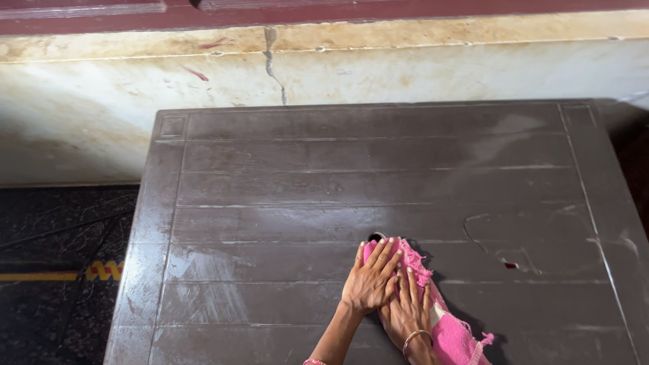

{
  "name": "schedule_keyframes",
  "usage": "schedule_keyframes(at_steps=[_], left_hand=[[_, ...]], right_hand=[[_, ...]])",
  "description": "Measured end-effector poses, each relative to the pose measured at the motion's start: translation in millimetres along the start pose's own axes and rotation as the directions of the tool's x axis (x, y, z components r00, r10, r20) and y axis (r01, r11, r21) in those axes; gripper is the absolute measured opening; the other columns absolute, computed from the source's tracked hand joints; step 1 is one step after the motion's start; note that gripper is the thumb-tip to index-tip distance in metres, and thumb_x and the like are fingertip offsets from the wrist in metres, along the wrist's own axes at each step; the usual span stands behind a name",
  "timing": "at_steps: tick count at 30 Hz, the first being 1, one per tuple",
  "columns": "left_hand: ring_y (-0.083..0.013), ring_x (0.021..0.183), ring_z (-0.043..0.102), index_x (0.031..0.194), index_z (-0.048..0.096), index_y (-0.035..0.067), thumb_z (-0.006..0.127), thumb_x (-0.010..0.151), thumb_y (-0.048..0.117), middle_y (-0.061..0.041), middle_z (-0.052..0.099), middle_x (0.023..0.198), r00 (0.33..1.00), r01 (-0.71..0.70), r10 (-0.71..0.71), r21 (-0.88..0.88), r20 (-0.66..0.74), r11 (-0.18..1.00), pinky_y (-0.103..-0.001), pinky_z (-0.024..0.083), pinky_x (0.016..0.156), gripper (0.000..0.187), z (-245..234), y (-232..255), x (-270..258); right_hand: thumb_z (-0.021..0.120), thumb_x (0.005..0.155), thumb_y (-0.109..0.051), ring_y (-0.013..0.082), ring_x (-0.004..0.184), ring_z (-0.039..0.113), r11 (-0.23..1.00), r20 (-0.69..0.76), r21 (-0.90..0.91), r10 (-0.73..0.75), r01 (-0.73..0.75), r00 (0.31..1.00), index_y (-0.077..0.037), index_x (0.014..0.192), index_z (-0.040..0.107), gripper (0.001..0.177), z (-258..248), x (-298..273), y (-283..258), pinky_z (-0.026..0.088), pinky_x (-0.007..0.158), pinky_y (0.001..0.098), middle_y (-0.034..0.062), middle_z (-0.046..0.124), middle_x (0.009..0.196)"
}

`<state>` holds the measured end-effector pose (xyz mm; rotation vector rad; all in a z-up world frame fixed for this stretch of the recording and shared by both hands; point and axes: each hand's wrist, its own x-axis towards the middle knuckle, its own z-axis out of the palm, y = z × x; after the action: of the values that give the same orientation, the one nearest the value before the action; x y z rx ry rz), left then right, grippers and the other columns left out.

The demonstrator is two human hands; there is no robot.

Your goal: The person wipes the surface of a dark wooden table using a pink cloth. They move the cloth back and forth across the table, covering different sections to clean the surface.

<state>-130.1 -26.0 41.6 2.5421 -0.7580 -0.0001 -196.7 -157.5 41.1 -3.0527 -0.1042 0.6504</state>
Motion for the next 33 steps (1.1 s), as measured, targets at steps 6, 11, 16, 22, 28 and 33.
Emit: schedule_keyframes(at_steps=[6,11,16,22,28,33], left_hand=[[-0.0276,0.156,0.026,0.157,0.043,0.020,0.045,0.101,0.040,-0.013,0.031,0.168,0.999,0.025,-0.023,0.050,-0.029,0.998,-0.068,0.008,0.122,0.059,-6,-27,36],[-0.0291,0.155,0.025,0.156,0.044,0.030,0.048,0.099,0.045,-0.012,0.028,0.168,0.963,0.129,-0.097,0.116,-0.250,0.985,-0.072,0.007,0.119,0.059,-25,-41,33],[-0.0366,0.155,0.018,0.155,0.039,0.018,0.047,0.101,0.049,-0.014,0.025,0.166,0.786,0.600,-0.554,0.126,-0.275,0.790,-0.072,0.005,0.116,0.063,-88,-127,-60],[-0.0404,0.156,0.021,0.159,0.037,0.005,0.034,0.108,0.047,-0.025,0.027,0.167,0.425,0.903,-0.700,0.214,-0.574,0.372,-0.077,0.008,0.114,0.066,-158,-255,-257],[-0.0403,0.133,0.049,0.153,0.047,0.010,0.040,0.107,0.048,-0.022,0.052,0.147,0.178,0.984,-0.835,0.109,-0.520,0.142,-0.069,0.032,0.104,0.060,-191,-296,-357],[-0.0341,0.098,0.069,0.135,0.061,0.012,0.045,0.104,0.046,-0.014,0.070,0.114,0.186,0.982,-0.834,0.079,-0.519,0.170,-0.049,0.053,0.085,0.049,-196,-289,-356]], right_hand=[[0.046,0.094,-0.049,0.0325,0.155,0.002,0.999,-0.071,0.019,-0.026,0.027,0.997,-0.014,0.157,0.036,0.073,-18,40,-4,-0.007,0.121,0.0613,0.0122,0.017,0.165],[0.047,0.094,-0.052,0.0343,0.158,0.006,0.992,-0.092,-0.127,-0.033,0.022,0.995,-0.021,0.152,0.037,0.066,-29,66,-11,0.003,0.123,0.0644,0.0140,0.013,0.170],[0.042,0.098,-0.049,0.0430,0.155,0.013,0.989,-0.489,0.022,-0.118,0.148,0.864,-0.018,0.155,0.038,0.065,-25,87,-44,0.016,0.116,0.0732,0.0217,0.022,0.166],[0.038,0.100,-0.050,0.0474,0.155,0.014,0.993,-0.480,0.019,-0.096,0.120,0.872,-0.012,0.156,0.035,0.068,-15,93,-88,0.024,0.114,0.0728,0.0277,0.023,0.164],[0.040,0.101,-0.046,0.0479,0.154,0.014,0.992,-0.475,0.012,-0.105,0.126,0.874,-0.009,0.157,0.034,0.068,-16,100,-151,0.026,0.113,0.0715,0.0294,0.023,0.164],[0.045,0.098,-0.045,0.0441,0.155,0.015,0.978,-0.468,-0.093,-0.210,0.188,0.858,-0.011,0.155,0.038,0.067,-10,94,-244,0.026,0.117,0.0706,0.0252,0.024,0.165]])
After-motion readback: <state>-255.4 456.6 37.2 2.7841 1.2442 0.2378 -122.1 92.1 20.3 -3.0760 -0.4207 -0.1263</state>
